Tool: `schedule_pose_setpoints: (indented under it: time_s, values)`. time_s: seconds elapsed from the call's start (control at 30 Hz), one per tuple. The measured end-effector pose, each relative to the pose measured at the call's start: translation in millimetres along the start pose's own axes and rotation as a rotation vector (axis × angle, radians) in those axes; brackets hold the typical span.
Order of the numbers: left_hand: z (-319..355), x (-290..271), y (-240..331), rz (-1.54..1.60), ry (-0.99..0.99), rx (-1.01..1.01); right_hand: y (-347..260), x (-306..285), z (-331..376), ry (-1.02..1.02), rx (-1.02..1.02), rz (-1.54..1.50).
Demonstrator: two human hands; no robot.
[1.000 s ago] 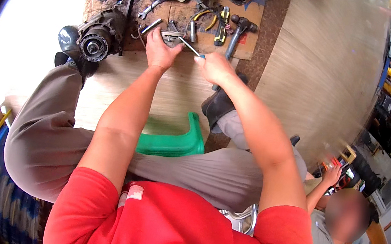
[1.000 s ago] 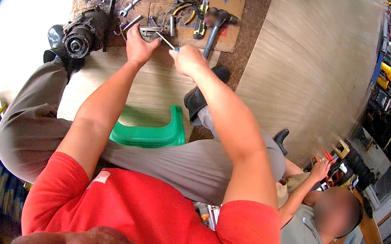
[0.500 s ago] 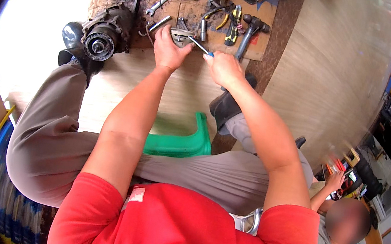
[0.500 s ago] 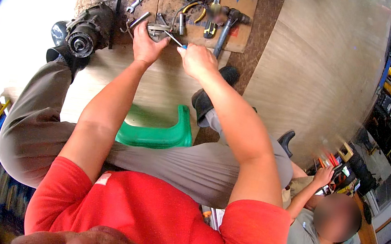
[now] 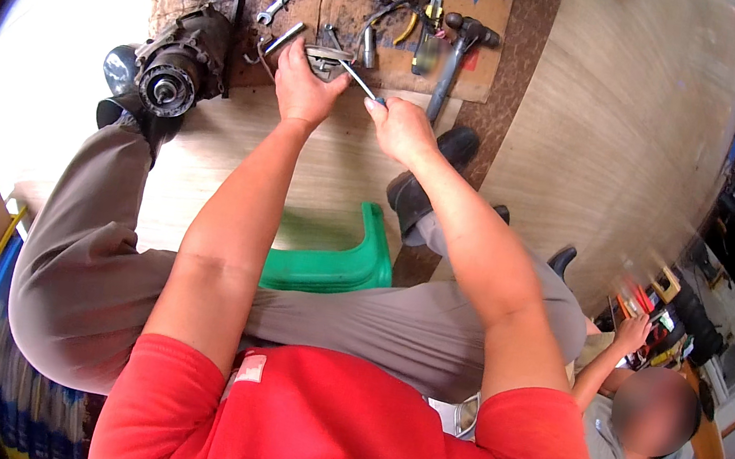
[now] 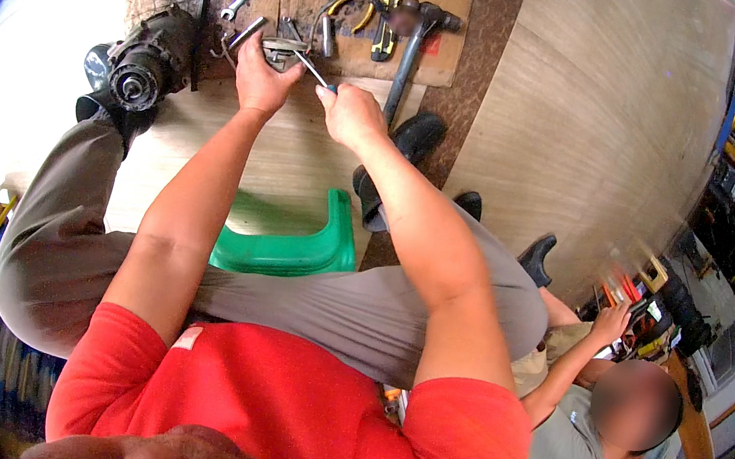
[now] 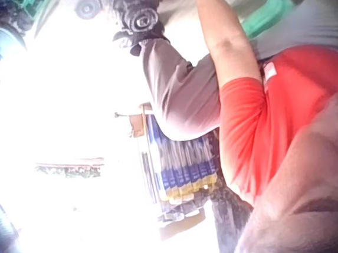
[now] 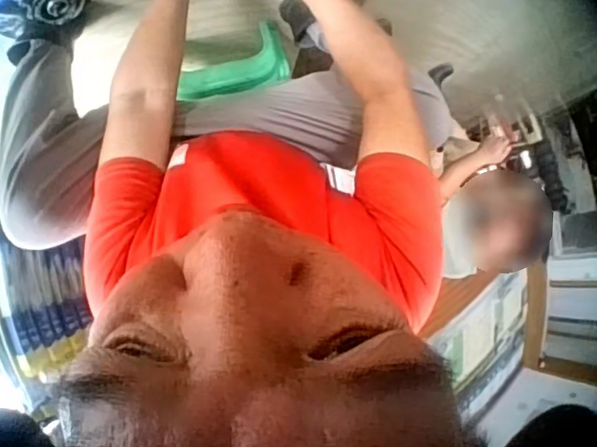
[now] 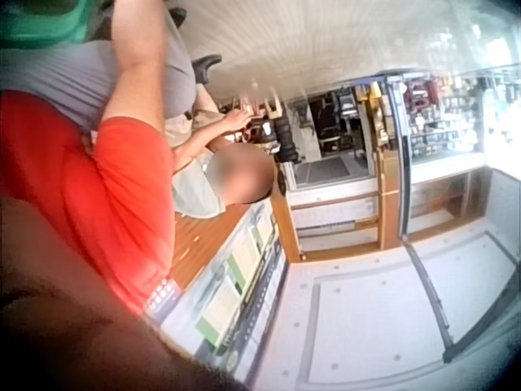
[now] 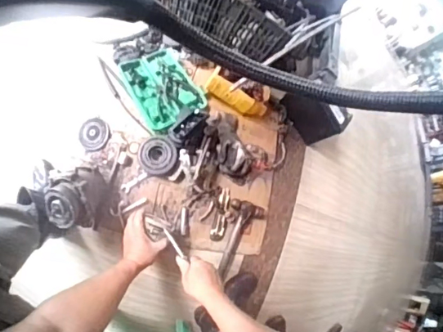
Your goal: The person disassembles a small motor by removing screws with a screwdriver, tapping the casing with a hammer to loosen parts, and pulling internal components out by hand.
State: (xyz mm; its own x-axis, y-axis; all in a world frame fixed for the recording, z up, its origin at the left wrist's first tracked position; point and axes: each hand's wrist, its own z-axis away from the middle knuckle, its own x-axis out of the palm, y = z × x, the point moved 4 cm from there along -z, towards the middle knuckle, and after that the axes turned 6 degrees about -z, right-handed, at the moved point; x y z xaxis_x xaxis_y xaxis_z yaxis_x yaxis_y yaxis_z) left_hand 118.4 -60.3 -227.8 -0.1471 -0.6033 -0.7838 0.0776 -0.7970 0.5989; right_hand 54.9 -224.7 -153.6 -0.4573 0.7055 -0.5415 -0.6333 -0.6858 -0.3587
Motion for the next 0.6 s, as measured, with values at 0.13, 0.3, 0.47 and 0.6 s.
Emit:
schedule_pose_setpoints:
  time_s: [0.13, 0.3, 0.47, 0.6]
  values:
    - [3, -3, -2, -0.022, -0.018, -0.038, 9, 9, -5, -0.024, -0.029, -0.074]
    - [3, -5, 0, -0.033, -0.095, -0.017, 18, -1, -13, -0.128, -0.097, -0.099]
    - [0, -7, 2, 0.0, -0.148, 0.046, 15, -13, -7, -0.045, -0.215, 0.141]
    - [6, -5, -14, 0.112, -0.143, -0.019, 22, -48, 3, -0.119, -0.224, 0.255]
